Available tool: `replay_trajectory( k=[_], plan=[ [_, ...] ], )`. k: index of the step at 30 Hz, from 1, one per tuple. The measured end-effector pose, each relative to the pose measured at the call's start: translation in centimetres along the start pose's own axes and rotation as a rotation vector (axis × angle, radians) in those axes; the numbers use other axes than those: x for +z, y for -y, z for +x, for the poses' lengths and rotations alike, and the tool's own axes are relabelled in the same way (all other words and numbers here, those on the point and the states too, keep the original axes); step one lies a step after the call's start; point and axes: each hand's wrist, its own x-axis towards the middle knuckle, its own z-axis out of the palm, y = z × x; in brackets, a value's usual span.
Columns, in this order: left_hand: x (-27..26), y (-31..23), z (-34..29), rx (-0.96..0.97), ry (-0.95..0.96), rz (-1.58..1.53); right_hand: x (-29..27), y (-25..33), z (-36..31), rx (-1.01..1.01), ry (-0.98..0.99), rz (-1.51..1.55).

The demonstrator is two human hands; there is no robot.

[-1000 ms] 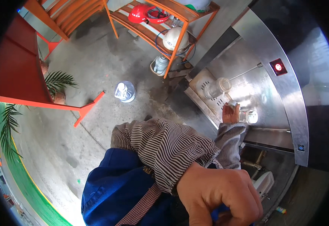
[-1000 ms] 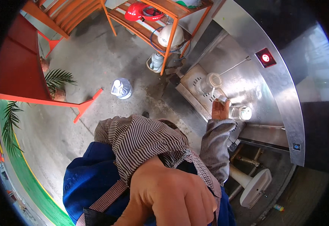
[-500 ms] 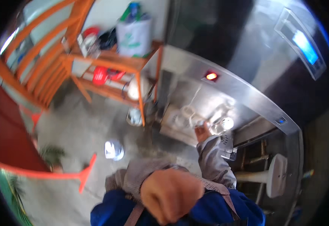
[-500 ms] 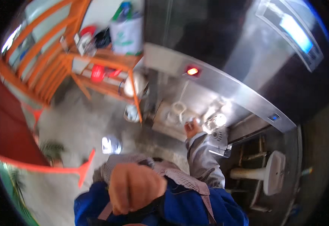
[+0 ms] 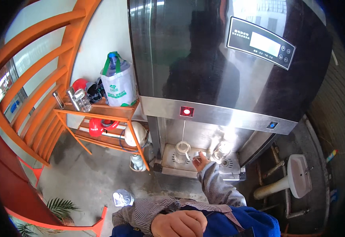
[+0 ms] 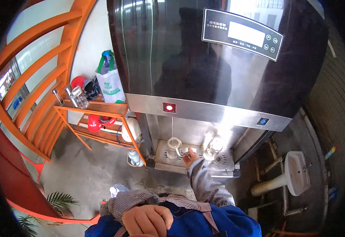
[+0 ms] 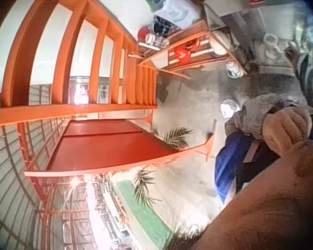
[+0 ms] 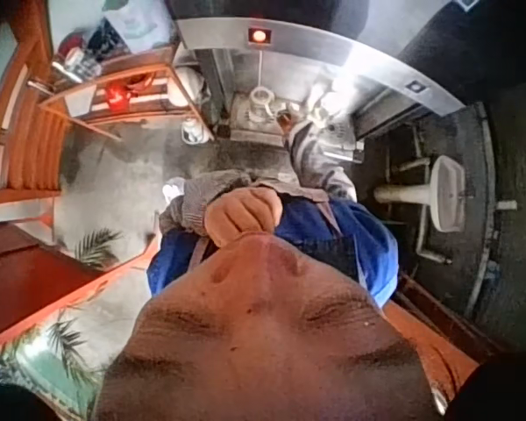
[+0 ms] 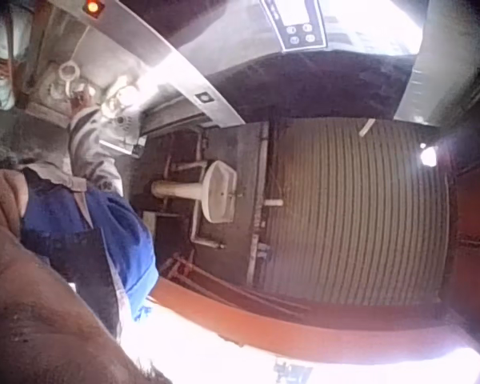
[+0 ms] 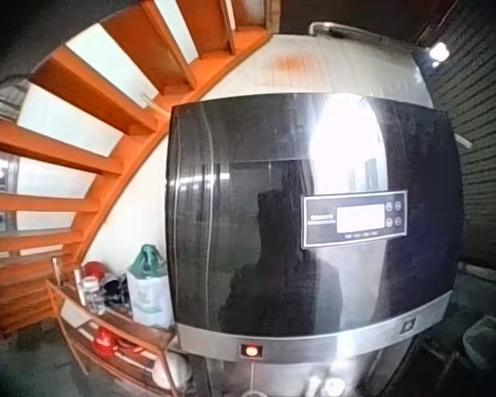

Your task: The person walks to a water dispenser, removes the lid from a bottle, places the bottle under the tap, and fills it with water.

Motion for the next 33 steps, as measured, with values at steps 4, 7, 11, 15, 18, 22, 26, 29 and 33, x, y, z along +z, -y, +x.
replay_trajectory(
  k=[4, 7, 11, 15, 18, 22, 26, 29, 33],
  plan=[
    [0.0, -0.2, 0.0, -0.009, -0.04, 0.017, -0.7, 0.3, -0.2, 0.035, 0.006, -0.007],
    [-2.1, -1.0, 0.0, -0.147, -0.024, 0.215, -0.2, 0.2, -0.7, -0.039, 0.008, 0.03],
    [-4.0, -1.7, 1.7, -0.157, -0.074, 0.314, -0.5, 0.1, -0.7, -0.045, 0.033, 0.028],
    [-3.7, -3.1, 4.2, -0.133, -0.105, 0.396, -1.1, 0.1, 2.1, 0.097, -0.004, 0.058],
    [-5.8, -2.4, 4.3, 0.114, 0.144, 0.484, -2.5, 0.3, 3.4, 0.008, 0.085, 0.088],
    [-3.6, -4.3, 1.8, -0.173, -0.184, 0.201, 1.9, 0.7, -1.0, -0.028, 0.003, 0.055],
    [-2.7, -3.3, 0.3, -0.249, -0.332, 0.069, 1.6, 1.0, -1.0, 0.002, -0.055, 0.046],
    [-3.9, -2.6, -2.4, -0.253, -0.345, 0.212, 0.8, 0.9, -1.5, -0.033, -0.05, -0.027],
    [-4.4, -1.7, -9.9, -0.779, -0.963, 0.399, -0.1, 0.5, -0.7, -0.012, -0.007, -0.031]
  ],
)
